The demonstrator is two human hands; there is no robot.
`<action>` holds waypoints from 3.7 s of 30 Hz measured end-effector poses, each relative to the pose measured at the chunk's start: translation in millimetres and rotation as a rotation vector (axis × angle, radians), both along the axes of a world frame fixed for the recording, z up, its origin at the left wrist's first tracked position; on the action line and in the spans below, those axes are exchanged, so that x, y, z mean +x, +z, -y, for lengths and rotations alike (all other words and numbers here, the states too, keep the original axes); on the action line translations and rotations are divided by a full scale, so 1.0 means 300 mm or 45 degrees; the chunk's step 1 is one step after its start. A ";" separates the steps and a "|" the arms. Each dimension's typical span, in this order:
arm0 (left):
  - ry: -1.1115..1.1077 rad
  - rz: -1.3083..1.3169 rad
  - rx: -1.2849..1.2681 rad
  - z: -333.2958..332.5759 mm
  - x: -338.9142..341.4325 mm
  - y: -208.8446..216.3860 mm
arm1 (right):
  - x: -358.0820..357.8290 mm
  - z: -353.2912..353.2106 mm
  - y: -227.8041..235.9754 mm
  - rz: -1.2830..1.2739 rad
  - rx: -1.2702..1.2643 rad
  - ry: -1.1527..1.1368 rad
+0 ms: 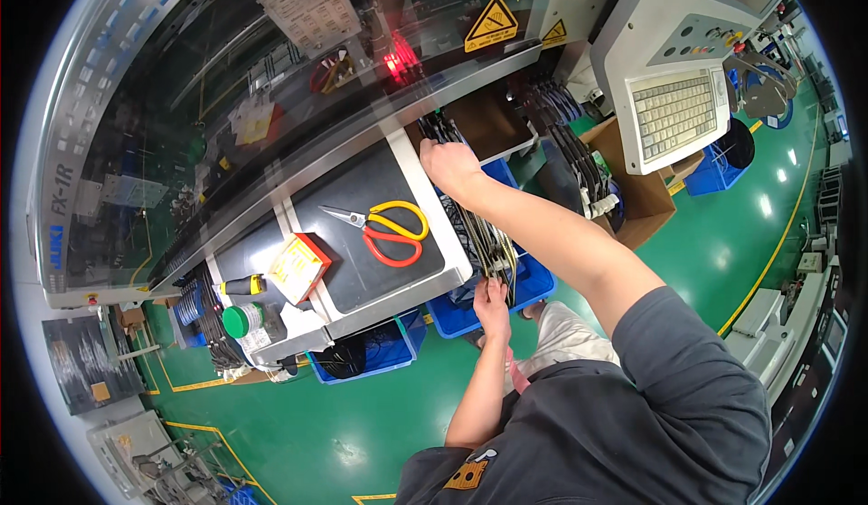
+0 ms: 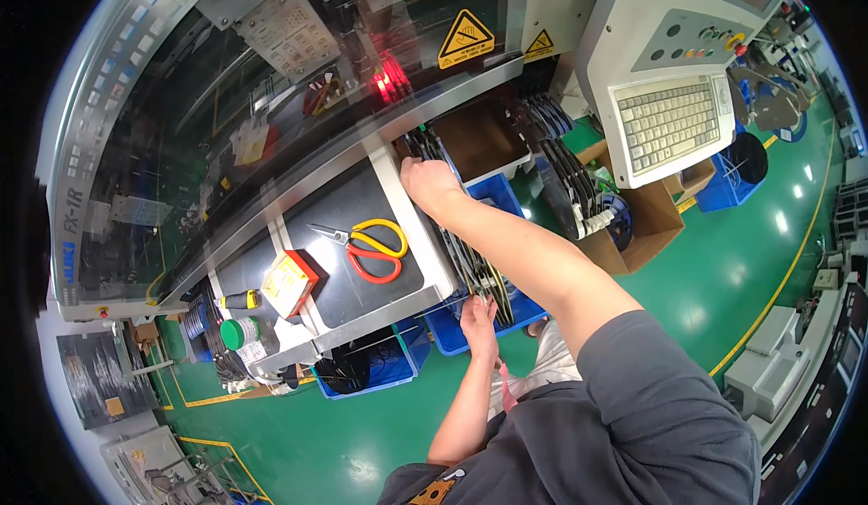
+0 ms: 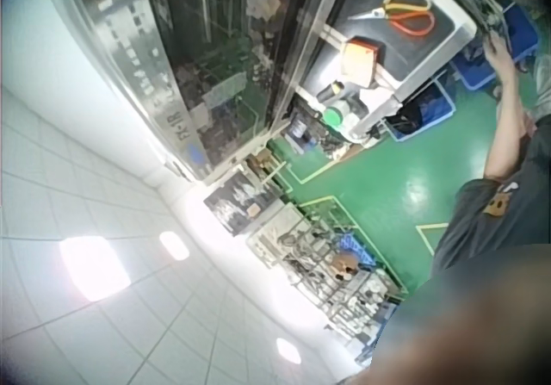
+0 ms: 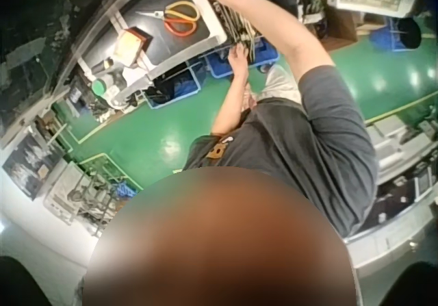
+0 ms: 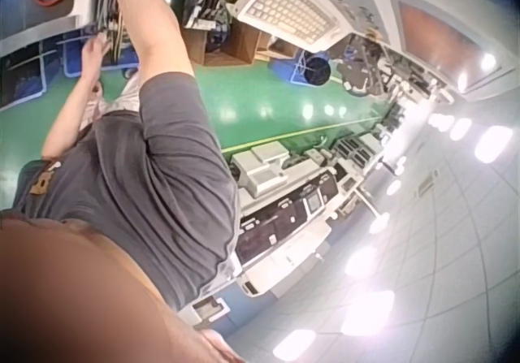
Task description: Operating surface-mount technology machinery and handling PCB components in a manufacturing environment.
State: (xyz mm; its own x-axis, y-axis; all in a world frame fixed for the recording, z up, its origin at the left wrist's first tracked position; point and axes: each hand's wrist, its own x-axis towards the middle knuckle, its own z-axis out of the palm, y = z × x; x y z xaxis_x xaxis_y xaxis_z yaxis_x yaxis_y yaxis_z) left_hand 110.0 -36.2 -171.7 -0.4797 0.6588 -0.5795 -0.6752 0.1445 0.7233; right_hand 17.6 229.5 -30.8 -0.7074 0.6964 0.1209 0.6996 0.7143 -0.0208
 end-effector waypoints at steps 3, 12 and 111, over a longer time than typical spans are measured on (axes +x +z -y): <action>0.029 0.007 -0.014 -0.022 -0.003 -0.007 | -0.010 -0.014 -0.012 -0.003 0.019 0.003; 0.118 -0.011 0.022 -0.068 -0.022 -0.029 | -0.027 -0.054 0.000 -0.052 -0.042 -0.006; 0.236 -2.128 -0.021 -0.951 0.762 0.675 | 1.990 -0.670 0.328 -1.267 -0.328 -0.490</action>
